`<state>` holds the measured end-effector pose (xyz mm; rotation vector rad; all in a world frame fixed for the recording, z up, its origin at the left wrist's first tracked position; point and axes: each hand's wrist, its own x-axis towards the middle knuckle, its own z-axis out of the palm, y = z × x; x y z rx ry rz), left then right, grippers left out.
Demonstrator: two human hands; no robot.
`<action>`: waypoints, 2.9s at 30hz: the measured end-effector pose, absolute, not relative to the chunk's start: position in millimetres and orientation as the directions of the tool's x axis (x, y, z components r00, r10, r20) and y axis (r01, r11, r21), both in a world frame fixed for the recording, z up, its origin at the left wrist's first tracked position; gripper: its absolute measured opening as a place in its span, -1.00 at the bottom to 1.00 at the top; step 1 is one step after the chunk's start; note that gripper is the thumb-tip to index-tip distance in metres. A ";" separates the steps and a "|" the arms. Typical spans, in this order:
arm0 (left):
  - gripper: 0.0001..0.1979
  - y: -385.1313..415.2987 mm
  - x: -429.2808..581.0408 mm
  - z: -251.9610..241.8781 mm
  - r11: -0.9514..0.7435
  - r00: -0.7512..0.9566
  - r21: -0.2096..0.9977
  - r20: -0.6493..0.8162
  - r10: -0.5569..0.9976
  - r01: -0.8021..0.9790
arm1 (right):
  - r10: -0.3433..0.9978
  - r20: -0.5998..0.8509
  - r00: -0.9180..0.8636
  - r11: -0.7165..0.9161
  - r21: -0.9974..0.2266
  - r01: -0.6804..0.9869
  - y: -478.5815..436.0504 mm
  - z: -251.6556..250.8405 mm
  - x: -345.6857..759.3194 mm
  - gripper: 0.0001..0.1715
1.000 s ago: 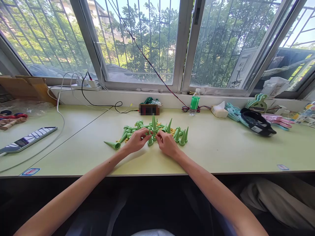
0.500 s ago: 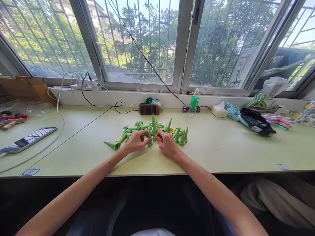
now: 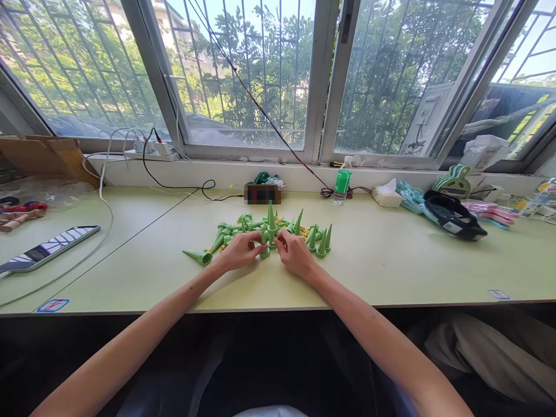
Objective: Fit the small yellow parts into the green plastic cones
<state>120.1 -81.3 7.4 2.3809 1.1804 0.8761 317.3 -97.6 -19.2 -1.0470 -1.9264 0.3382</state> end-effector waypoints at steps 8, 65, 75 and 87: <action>-0.85 -80.3 120.4 4.9 -0.643 0.491 0.522 0.416 0.766 0.561 | 0.782 0.571 -0.248 0.604 -0.599 0.526 -99.5 -16.6 317.6 -0.81; -0.66 -89.5 127.6 9.2 -0.602 0.463 0.724 0.430 0.775 0.336 | 0.746 0.603 -0.285 0.663 -0.630 0.403 -107.2 -11.6 316.3 -0.74; -0.65 -88.1 126.5 6.3 -0.604 0.474 0.726 0.426 0.771 0.330 | 0.733 0.617 -0.287 0.677 -0.621 0.394 -105.0 -13.8 316.5 -0.74; -0.66 -89.2 125.7 5.3 -0.632 0.500 0.697 0.435 0.749 0.339 | 0.742 0.600 -0.299 0.669 -0.636 0.385 -102.4 -19.9 315.7 -0.78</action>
